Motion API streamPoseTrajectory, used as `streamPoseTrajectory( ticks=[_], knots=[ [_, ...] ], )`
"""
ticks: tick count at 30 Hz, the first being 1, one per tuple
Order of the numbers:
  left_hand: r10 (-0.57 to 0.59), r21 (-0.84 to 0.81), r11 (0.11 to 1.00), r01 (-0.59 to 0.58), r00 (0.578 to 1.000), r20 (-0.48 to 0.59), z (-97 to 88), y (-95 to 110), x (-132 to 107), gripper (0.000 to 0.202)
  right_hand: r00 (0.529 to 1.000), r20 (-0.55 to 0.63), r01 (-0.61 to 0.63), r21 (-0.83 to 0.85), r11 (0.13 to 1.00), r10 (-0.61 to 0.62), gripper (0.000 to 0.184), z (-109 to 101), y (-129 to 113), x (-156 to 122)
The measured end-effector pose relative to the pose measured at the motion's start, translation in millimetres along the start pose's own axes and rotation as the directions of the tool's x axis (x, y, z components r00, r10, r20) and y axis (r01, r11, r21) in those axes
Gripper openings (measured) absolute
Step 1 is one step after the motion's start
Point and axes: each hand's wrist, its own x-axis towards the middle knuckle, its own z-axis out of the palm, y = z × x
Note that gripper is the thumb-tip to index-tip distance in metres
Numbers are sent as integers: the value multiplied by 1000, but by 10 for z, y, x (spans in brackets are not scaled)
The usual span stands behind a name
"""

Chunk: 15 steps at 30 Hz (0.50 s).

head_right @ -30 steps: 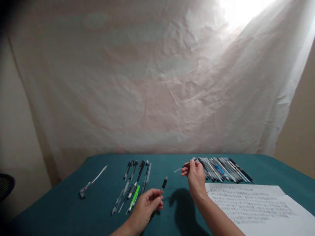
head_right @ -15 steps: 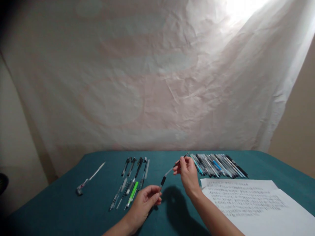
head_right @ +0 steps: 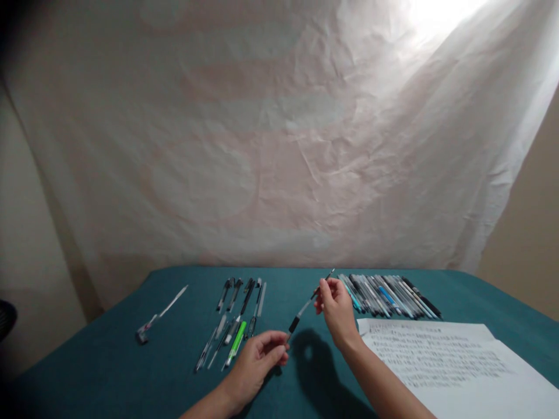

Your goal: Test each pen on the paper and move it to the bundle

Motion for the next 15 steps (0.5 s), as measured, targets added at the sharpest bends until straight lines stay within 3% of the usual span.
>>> streamPoseTrajectory(
  ticks=[8,11,15],
  knots=[
    [29,-38,999,-29,1000,5,-9,-7,-9,31,995,54,93,-133,987,-87,27,10,-91,-16],
    [37,-71,997,-36,999,9,-17,-16,-14,30,986,165,57,-147,987,-32,29,67,-103,-79],
    [41,-131,991,-40,999,5,-37,-36,-14,30,933,351,-29,-166,986,87,34,133,-133,-143]
  ],
)
